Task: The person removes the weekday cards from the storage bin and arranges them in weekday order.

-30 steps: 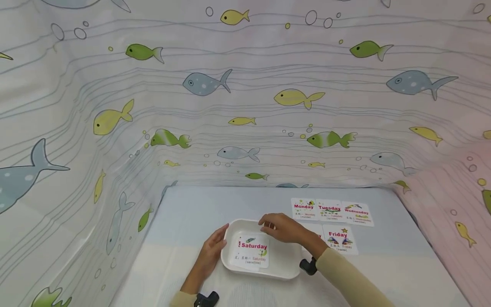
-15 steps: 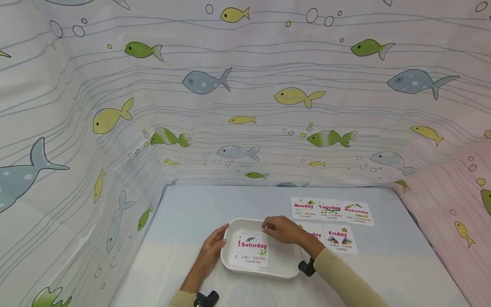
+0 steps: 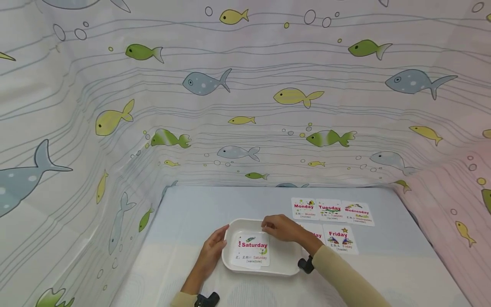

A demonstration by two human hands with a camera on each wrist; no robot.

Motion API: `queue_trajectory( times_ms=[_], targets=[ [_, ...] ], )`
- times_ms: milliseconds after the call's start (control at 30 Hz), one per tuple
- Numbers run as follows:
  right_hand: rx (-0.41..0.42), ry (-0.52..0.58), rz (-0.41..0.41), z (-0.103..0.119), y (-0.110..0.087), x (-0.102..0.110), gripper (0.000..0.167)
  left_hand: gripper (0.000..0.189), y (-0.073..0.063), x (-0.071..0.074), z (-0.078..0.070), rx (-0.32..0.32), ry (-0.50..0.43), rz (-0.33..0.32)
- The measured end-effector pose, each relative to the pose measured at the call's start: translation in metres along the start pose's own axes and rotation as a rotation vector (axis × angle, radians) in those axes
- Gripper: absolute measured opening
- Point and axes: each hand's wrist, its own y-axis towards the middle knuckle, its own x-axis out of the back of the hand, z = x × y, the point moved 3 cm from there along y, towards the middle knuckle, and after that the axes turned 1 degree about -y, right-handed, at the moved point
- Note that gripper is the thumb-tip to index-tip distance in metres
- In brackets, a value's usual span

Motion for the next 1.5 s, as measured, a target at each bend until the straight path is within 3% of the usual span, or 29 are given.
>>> queue_trajectory(
  times_ms=[400, 800, 967, 1167, 1400, 1500],
  targets=[
    [0.038, -0.014, 0.092, 0.012, 0.011, -0.003, 0.029, 0.056, 0.001, 0.001, 0.001, -0.011, -0.001, 0.008],
    [0.025, -0.090, 0.198, 0.014, 0.031, -0.024, 0.045, 0.057, 0.000, 0.001, 0.001, 0.003, -0.008, 0.009],
    [-0.002, -0.117, 0.220, 0.009, 0.031, -0.035, 0.061, 0.056, 0.001, 0.001, 0.001, -0.001, -0.019, 0.022],
    [0.081, -0.214, 0.259, 0.000, 0.031, -0.048, 0.080, 0.055, 0.002, 0.002, 0.001, -0.006, -0.019, 0.021],
    [0.095, -0.203, 0.321, -0.003, 0.031, -0.059, 0.102, 0.054, 0.004, 0.002, 0.002, 0.000, -0.010, 0.024],
    [0.135, -0.281, 0.327, -0.001, 0.031, -0.061, 0.106, 0.054, 0.005, 0.002, 0.000, -0.003, -0.005, 0.024]
  ],
)
